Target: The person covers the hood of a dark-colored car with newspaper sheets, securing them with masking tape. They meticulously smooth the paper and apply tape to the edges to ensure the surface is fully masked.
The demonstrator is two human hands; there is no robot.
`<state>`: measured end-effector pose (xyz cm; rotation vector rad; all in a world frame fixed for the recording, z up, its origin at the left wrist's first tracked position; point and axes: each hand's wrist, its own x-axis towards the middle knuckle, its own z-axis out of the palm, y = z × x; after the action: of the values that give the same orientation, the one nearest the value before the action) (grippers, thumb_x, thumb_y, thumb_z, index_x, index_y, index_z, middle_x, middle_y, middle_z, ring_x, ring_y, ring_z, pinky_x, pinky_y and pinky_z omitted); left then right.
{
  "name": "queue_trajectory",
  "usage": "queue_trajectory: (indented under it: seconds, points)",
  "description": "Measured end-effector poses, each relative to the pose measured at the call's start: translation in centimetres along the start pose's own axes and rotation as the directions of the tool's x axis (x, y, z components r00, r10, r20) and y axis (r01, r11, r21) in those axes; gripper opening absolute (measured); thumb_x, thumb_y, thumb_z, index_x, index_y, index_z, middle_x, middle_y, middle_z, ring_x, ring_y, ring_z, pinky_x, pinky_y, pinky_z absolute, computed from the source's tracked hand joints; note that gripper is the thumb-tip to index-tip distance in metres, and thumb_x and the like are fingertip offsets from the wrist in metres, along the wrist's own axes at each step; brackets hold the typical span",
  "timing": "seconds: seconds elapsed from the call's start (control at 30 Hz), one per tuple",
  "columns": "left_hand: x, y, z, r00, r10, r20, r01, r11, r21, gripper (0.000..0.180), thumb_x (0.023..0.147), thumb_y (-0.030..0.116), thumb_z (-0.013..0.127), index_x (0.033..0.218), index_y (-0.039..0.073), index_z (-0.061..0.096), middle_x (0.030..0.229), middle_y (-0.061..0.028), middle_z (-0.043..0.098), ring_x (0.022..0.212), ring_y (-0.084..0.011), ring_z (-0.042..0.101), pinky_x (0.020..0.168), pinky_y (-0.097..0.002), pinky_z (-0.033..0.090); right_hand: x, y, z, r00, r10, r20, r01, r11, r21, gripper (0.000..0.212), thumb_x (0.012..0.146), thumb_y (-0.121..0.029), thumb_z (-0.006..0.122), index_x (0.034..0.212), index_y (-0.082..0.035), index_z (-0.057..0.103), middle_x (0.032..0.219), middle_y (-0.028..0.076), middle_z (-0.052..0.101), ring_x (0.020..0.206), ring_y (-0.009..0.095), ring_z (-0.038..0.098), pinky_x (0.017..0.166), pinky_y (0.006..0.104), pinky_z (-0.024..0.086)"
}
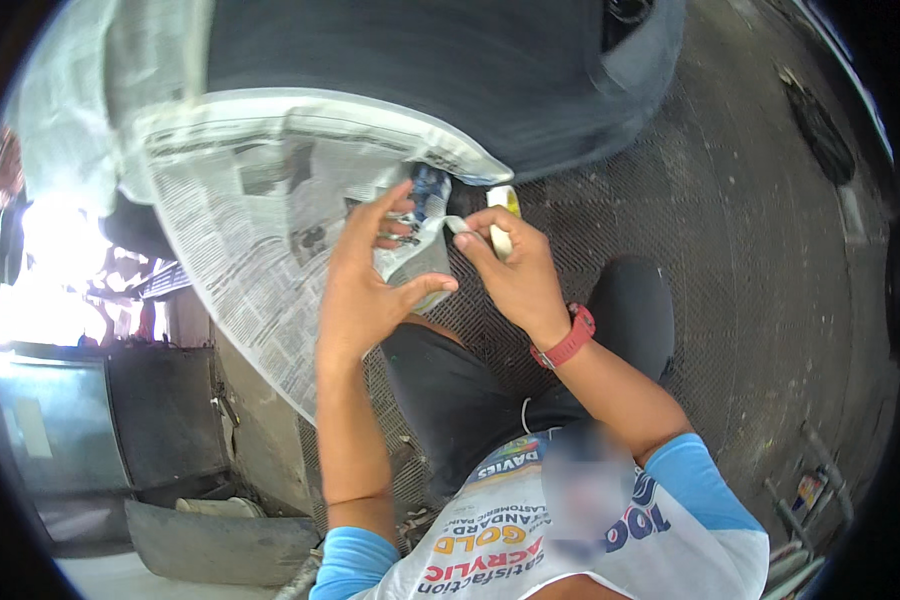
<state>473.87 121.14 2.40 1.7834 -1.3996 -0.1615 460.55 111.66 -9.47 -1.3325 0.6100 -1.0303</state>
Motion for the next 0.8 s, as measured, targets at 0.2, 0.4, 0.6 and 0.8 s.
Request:
queue_trajectory:
  seconds: [0.2,0.4,0.6,0.8]
  points:
    - [-3.0,-7.7,6.8,0.954,-0.301,-0.006,0.291,0.927,-0.237,0.020,0.096,0.006,0.085,0.114,0.001,0.077,0.103,-0.0054,0.077,0.093,-0.0091,0.069,0.086,-0.0251,0.055,-1.0,3.5,-1.6,0.989,0.125,0.079,-0.119,0.990,-0.072,0.017,0.098,-0.012,0.076,0.107,0.002,0.074,0.091,0.015,0.079,0.081,0.025,0.077,0.076,0.0359,0.057]
    - [-4.6,-9.2,12.4,0.948,-0.285,-0.142,0.256,0.948,-0.189,0.015,0.101,0.012,0.082,0.107,-0.001,0.078,0.097,-0.0045,0.077,0.089,-0.0092,0.070,0.085,-0.0249,0.054,-1.0,8.9,-2.6,0.977,0.177,-0.115,-0.178,0.984,0.004,0.018,0.096,-0.014,0.079,0.106,0.001,0.081,0.095,0.017,0.081,0.087,0.024,0.080,0.079,0.0351,0.059]
    - [-3.6,-10.0,17.4,0.900,-0.308,-0.308,0.243,0.942,-0.231,0.030,0.097,0.014,0.086,0.120,-0.001,0.073,0.102,-0.0062,0.076,0.088,-0.0119,0.069,0.084,-0.0269,0.055,0.7,11.0,-6.1,0.926,-0.191,-0.326,0.028,0.895,-0.445,0.010,0.093,-0.016,0.082,0.098,-0.007,0.082,0.086,0.014,0.074,0.082,0.035,0.072,0.075,0.0443,0.056]
    - [1.7,-14.2,18.7,0.858,0.218,-0.465,-0.163,0.974,0.155,0.039,0.081,0.020,0.100,0.103,0.003,0.073,0.090,-0.0052,0.077,0.076,-0.0133,0.071,0.075,-0.0283,0.058,3.0,10.9,-7.7,0.855,-0.505,-0.119,0.296,0.662,-0.689,0.017,0.088,-0.025,0.089,0.094,-0.012,0.080,0.081,0.010,0.068,0.077,0.033,0.065,0.069,0.0454,0.052]
